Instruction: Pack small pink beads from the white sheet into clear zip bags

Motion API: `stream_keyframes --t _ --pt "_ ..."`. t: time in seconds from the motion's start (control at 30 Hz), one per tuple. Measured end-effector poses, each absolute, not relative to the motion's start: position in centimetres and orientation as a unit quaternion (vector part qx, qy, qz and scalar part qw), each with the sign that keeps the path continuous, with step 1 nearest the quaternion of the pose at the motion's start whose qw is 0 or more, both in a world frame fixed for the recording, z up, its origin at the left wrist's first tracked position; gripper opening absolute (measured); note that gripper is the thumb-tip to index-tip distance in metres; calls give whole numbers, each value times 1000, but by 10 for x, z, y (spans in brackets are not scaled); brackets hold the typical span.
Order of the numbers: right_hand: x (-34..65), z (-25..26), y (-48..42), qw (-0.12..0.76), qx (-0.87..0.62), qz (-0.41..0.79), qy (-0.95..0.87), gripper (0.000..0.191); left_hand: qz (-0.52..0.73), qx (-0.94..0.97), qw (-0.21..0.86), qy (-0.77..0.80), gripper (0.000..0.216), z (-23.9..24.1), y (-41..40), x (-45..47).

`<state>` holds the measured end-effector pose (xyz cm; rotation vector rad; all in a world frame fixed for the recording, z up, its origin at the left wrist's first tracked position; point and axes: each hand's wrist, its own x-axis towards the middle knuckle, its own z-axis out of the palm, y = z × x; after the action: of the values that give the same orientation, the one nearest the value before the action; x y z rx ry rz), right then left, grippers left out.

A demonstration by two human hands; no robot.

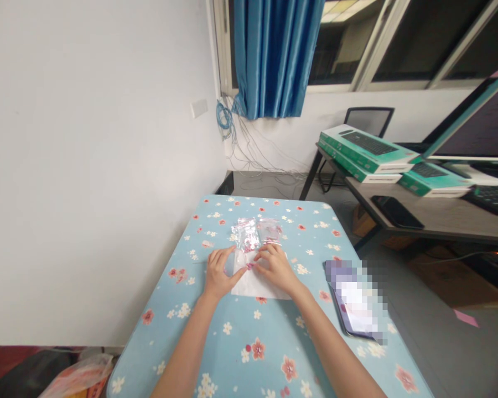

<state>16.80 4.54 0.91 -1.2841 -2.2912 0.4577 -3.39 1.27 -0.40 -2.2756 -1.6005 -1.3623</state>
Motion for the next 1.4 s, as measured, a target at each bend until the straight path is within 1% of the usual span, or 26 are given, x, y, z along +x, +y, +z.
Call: stream_keyframes --t 0.23,0.5,0.57,0.7,0.8,0.93,1.2,1.4 --pt "163 -3 46 229 -461 143 -845 12 -436 -735 20 -519 51 -4 13 -34" --pt "161 4 43 246 -461 140 -841 11 -436 -734 21 -521 50 -1 12 -33" --pt "160 10 43 260 -466 160 -830 11 -436 -734 20 -520 51 -2 12 -33" --pt "159 26 41 286 -480 259 -788 13 -437 -733 16 -521 51 -3 12 -33" --pt "157 38 37 324 -468 302 -765 14 -438 -734 12 -519 52 -4 12 -33" --pt "152 48 30 355 -433 322 -764 14 -440 -733 10 -519 51 -4 12 -33" --pt "144 49 25 329 -424 324 -779 17 -441 -740 5 -508 50 -7 13 -34" --pt "145 47 26 327 -430 328 -775 16 -441 -741 9 -507 49 -6 13 -34"
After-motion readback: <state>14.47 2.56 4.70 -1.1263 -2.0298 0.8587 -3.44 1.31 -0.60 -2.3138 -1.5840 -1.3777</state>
